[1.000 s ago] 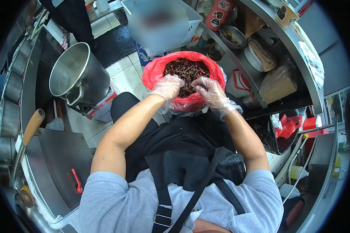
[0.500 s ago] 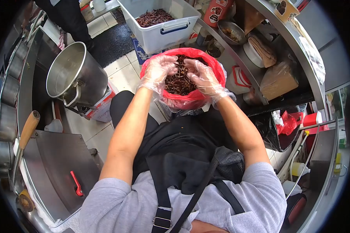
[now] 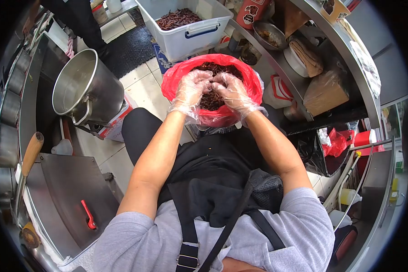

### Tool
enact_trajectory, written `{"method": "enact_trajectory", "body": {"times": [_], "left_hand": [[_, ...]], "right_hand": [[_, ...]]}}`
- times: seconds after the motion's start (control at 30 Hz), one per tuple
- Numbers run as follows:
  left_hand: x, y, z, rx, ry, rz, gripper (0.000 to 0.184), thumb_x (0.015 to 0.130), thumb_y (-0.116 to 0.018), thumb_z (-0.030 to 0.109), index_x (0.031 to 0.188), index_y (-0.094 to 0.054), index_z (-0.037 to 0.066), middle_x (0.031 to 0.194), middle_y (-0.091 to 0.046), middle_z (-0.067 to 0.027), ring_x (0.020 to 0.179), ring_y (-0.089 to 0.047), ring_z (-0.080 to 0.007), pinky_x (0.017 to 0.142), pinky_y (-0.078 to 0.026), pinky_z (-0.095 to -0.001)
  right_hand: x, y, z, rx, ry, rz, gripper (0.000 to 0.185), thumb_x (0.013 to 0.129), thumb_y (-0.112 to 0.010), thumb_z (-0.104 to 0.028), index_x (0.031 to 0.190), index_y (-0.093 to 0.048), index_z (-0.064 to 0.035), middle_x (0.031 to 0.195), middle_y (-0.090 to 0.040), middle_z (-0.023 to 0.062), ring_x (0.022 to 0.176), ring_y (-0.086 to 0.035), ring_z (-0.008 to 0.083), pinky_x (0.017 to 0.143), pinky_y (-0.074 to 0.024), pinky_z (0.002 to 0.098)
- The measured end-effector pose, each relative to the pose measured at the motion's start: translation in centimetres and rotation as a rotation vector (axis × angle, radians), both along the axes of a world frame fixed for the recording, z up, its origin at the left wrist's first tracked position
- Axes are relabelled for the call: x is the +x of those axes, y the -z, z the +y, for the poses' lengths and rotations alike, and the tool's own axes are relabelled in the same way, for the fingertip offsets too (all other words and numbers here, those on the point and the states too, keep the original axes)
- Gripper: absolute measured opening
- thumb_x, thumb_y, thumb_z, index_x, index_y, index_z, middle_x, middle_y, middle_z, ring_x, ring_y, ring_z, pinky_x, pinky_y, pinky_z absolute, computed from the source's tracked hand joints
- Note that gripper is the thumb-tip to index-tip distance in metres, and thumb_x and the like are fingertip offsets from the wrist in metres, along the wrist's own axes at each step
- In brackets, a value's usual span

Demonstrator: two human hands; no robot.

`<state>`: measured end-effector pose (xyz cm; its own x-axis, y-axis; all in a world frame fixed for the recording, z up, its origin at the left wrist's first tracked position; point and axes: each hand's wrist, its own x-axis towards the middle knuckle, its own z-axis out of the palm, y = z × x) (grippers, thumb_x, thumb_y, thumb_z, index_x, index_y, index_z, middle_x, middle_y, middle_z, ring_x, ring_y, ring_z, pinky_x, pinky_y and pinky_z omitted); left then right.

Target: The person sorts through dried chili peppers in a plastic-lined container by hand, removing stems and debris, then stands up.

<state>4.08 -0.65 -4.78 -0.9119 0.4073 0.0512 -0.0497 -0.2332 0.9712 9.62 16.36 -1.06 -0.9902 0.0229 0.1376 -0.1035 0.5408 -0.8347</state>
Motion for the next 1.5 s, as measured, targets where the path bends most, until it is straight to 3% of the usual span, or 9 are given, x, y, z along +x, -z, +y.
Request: {"method": "enact_trajectory", "body": {"times": [0.07, 0.2, 0.33, 0.63, 0.77, 0.87, 0.93, 1.2, 1.5], "left_hand": [[0.4, -0.9, 0.1, -0.024, 0.004, 0.023, 0.021, 0.095, -0.061, -0.004, 0.115, -0.066, -0.001, 0.116, -0.070, -0.0124, 0.096, -0.071, -0.0197, 0.080, -0.061, -0.0313], [0.3, -1.7, -0.3, -0.642, 0.062, 0.368, 0.025, 0.097, -0.058, 0.001, 0.121, -0.064, -0.001, 0.099, -0.072, -0.0121, 0.092, -0.071, -0.0202, 0.080, -0.059, -0.0336], [-0.5, -2.9, -2.4, -0.048, -0.021, -0.056, 0.030, 0.098, -0.049, 0.001, 0.127, -0.059, 0.004, 0.087, -0.069, -0.0096, 0.073, -0.066, -0.0160, 0.066, -0.055, -0.0306], [-0.2, -1.2, -3.2, 0.246, -0.125, -0.268, 0.014, 0.098, -0.057, 0.005, 0.112, -0.058, 0.008, 0.083, -0.054, 0.0009, 0.062, -0.048, -0.0077, 0.051, -0.039, -0.0208], [-0.2, 0.1, -2.7, 0.129, -0.082, -0.265, 0.015, 0.098, -0.060, 0.009, 0.113, -0.060, 0.009, 0.088, -0.058, 0.0016, 0.065, -0.049, -0.0077, 0.056, -0.042, -0.0213], [-1.3, 1.4, -1.2, 0.034, -0.232, 0.074, 0.020, 0.095, -0.068, 0.009, 0.115, -0.066, 0.007, 0.114, -0.069, -0.0019, 0.095, -0.060, -0.0116, 0.089, -0.050, -0.0295], [-1.8, 0.3, -0.5, -0.199, -0.134, 0.070, 0.023, 0.093, -0.070, 0.009, 0.116, -0.067, 0.006, 0.115, -0.070, -0.0030, 0.099, -0.061, -0.0122, 0.092, -0.050, -0.0306], [-1.7, -1.3, 2.3, -0.198, -0.217, 0.227, 0.010, 0.094, -0.070, 0.011, 0.097, -0.070, 0.001, 0.090, -0.073, -0.0080, 0.085, -0.067, -0.0155, 0.079, -0.054, -0.0331], [-2.7, -1.3, 2.0, -0.109, -0.239, 0.110, 0.021, 0.100, -0.066, 0.021, 0.109, -0.065, 0.002, 0.101, -0.069, -0.0044, 0.094, -0.062, -0.0137, 0.085, -0.050, -0.0308]], "right_hand": [[-0.3, 0.6, 0.2, 0.066, 0.026, 0.096, 0.021, 0.090, -0.069, -0.017, 0.105, -0.071, -0.0019, 0.096, -0.072, 0.0195, 0.093, -0.070, 0.0335, 0.085, -0.0520, 0.0427], [-1.0, 0.5, 0.7, 0.257, -0.099, 0.219, 0.017, 0.091, -0.069, -0.015, 0.103, -0.071, -0.0031, 0.093, -0.073, 0.0183, 0.090, -0.071, 0.0345, 0.081, -0.0532, 0.0428], [-2.5, -3.3, 1.1, 0.056, 0.064, 0.318, 0.019, 0.092, -0.064, -0.006, 0.109, -0.071, -0.0042, 0.100, -0.073, 0.0208, 0.097, -0.071, 0.0352, 0.083, -0.0549, 0.0419], [-4.5, 2.0, -0.2, 0.985, -0.145, 0.096, 0.020, 0.084, -0.064, -0.019, 0.099, -0.074, -0.0096, 0.103, -0.068, 0.0180, 0.100, -0.068, 0.0363, 0.087, -0.0557, 0.0492], [-4.6, 1.5, 0.5, 0.843, -0.081, 0.130, 0.019, 0.087, -0.068, -0.025, 0.098, -0.074, -0.0106, 0.099, -0.065, 0.0168, 0.098, -0.066, 0.0366, 0.084, -0.0533, 0.0493], [-4.6, 0.5, 1.8, 0.740, -0.066, 0.176, 0.022, 0.090, -0.069, -0.028, 0.101, -0.074, -0.0106, 0.096, -0.064, 0.0161, 0.095, -0.064, 0.0374, 0.081, -0.0500, 0.0509], [-4.4, -0.1, 2.1, 0.615, -0.178, 0.178, 0.023, 0.090, -0.069, -0.029, 0.100, -0.073, -0.0088, 0.093, -0.064, 0.0169, 0.093, -0.064, 0.0381, 0.080, -0.0487, 0.0505], [-2.8, -1.2, 0.7, 0.292, -0.095, 0.106, 0.038, 0.095, -0.063, -0.039, 0.098, -0.068, -0.0018, 0.094, -0.065, 0.0227, 0.093, -0.062, 0.0438, 0.080, -0.0464, 0.0528], [-3.3, -0.4, 0.9, -0.176, -0.203, -0.011, 0.017, 0.093, -0.066, -0.017, 0.093, -0.068, 0.0007, 0.088, -0.066, 0.0117, 0.086, -0.063, 0.0216, 0.081, -0.0496, 0.0375]]}}
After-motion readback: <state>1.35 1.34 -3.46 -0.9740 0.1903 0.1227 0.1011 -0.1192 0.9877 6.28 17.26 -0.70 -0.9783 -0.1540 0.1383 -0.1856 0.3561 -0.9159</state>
